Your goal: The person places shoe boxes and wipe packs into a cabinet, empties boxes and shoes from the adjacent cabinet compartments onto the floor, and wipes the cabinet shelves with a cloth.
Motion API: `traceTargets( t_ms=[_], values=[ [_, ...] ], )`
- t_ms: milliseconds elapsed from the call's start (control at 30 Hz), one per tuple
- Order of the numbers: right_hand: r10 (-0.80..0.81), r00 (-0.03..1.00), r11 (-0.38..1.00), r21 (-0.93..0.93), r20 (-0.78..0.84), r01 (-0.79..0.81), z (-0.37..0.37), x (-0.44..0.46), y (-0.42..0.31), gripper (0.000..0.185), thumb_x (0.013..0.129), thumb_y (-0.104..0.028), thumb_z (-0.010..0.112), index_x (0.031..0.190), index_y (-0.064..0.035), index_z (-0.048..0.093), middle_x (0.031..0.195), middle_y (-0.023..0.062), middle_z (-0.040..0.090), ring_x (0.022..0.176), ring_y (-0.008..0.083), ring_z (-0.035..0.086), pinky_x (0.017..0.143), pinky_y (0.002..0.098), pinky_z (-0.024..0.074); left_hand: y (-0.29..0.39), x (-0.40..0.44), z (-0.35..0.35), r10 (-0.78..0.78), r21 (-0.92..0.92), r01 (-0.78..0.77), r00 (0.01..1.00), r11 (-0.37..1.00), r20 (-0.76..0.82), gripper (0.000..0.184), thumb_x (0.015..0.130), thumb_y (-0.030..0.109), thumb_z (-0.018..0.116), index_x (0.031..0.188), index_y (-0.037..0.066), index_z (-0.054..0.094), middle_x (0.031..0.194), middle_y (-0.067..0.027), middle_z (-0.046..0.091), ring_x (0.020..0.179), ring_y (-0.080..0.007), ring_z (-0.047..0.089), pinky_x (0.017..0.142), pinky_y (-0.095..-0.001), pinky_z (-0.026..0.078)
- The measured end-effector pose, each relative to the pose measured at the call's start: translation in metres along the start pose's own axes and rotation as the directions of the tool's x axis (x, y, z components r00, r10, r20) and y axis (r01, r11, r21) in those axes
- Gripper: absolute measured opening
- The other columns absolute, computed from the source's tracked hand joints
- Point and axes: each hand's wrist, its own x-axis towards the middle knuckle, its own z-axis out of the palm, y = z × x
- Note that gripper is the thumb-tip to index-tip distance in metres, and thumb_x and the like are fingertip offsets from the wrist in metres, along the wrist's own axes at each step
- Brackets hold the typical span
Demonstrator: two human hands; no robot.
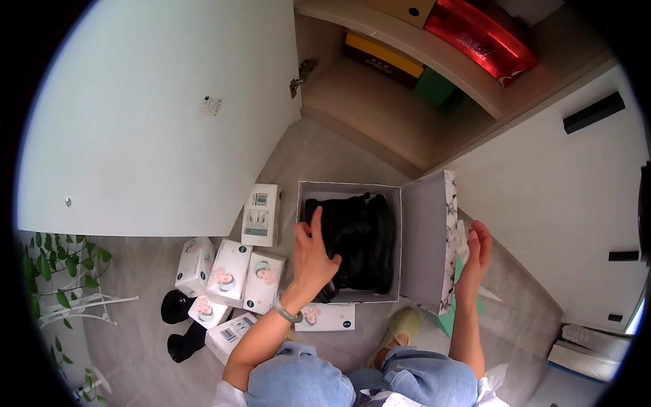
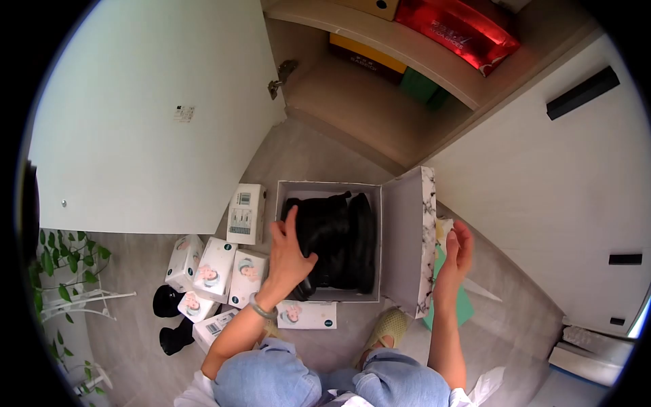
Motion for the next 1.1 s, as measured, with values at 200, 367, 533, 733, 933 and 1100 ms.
traceTargets(
  t_ms=[200, 367, 533, 733, 933, 1100],
  values=[
    [-0.462, 0.878, 0.830, -0.290, 0.123, 0.477, 0.004, -0.013, -0.040, 0.038, 0.091, -0.016, 0.060, 0.125, -0.0017, 0.055, 0.119, 0.0120, 0.057, 0.114, 0.0247, 0.052, 0.099, 0.0353, 0.0381, -0.017, 0.005, -0.058, -0.065, -0.627, 0.309, 0.923, 0.715, 0.380, 0.107, 0.066, 0.009, 0.078, 0.153, 0.012, 0.015, 0.120, -0.0182, 0.040, 0.114, -0.0268, 0.049, 0.094, -0.0367, 0.045],
    [-0.288, 0.828, 0.916, -0.113, 0.481, 0.384, 0.037, -0.027, -0.070, 0.040, 0.084, -0.016, 0.066, 0.122, -0.0036, 0.058, 0.120, 0.0134, 0.057, 0.117, 0.0288, 0.049, 0.103, 0.0393, 0.0358, -0.013, -0.003, -0.080, 0.207, -0.813, 0.350, 0.850, 0.466, 0.485, 0.114, 0.065, 0.004, 0.077, 0.155, 0.017, 0.008, 0.117, -0.0128, 0.043, 0.109, -0.0220, 0.051, 0.098, -0.0317, 0.040],
    [-0.508, 0.449, 0.614, -0.057, 0.735, 0.788, 0.055, -0.023, -0.111, 0.033, 0.079, -0.019, 0.073, 0.107, -0.0044, 0.065, 0.113, 0.0086, 0.061, 0.113, 0.0301, 0.050, 0.103, 0.0472, 0.0316, -0.018, 0.001, -0.091, 0.345, -0.798, 0.404, 0.745, 0.447, 0.570, 0.114, 0.063, 0.005, 0.076, 0.156, 0.017, 0.010, 0.123, -0.0147, 0.044, 0.114, -0.0221, 0.050, 0.101, -0.0327, 0.038],
    [-0.441, 0.573, 0.726, -0.101, 0.691, 0.681, 0.052, -0.036, -0.085, 0.026, 0.075, -0.020, 0.080, 0.089, -0.0048, 0.064, 0.086, 0.0023, 0.062, 0.102, 0.0249, 0.051, 0.096, 0.0406, 0.0363, -0.030, -0.005, -0.094, 0.487, -0.797, 0.596, 0.725, -0.091, 0.487, 0.107, 0.081, 0.086, 0.028, 0.156, 0.012, 0.009, 0.139, -0.0230, 0.043, 0.130, -0.0336, 0.045, 0.110, -0.0414, 0.035],
    [0.099, 0.851, 0.906, 0.307, 0.516, -0.292, 0.067, -0.055, -0.058, 0.013, 0.092, -0.011, 0.066, 0.099, -0.0061, 0.057, 0.089, -0.0027, 0.064, 0.078, 0.0065, 0.058, 0.075, 0.0197, 0.0460, -0.063, -0.011, -0.028, 0.363, -0.789, 0.495, 0.856, -0.365, 0.369, 0.105, 0.079, 0.085, 0.035, 0.155, 0.016, 0.015, 0.153, -0.0172, 0.031, 0.142, -0.0310, 0.026, 0.118, -0.0459, 0.016],
    [0.328, 0.782, 0.696, 0.425, 0.530, -0.579, 0.066, -0.047, -0.040, 0.013, 0.094, -0.018, 0.064, 0.102, -0.0086, 0.060, 0.098, -0.0009, 0.067, 0.090, 0.0085, 0.061, 0.084, 0.0250, 0.0480, -0.018, -0.025, -0.029, 0.268, -0.954, 0.266, 0.917, 0.140, 0.295, 0.110, 0.081, 0.067, 0.063, 0.156, 0.016, 0.001, 0.146, -0.0209, 0.036, 0.134, -0.0287, 0.036, 0.115, -0.0429, 0.020]
  ],
)
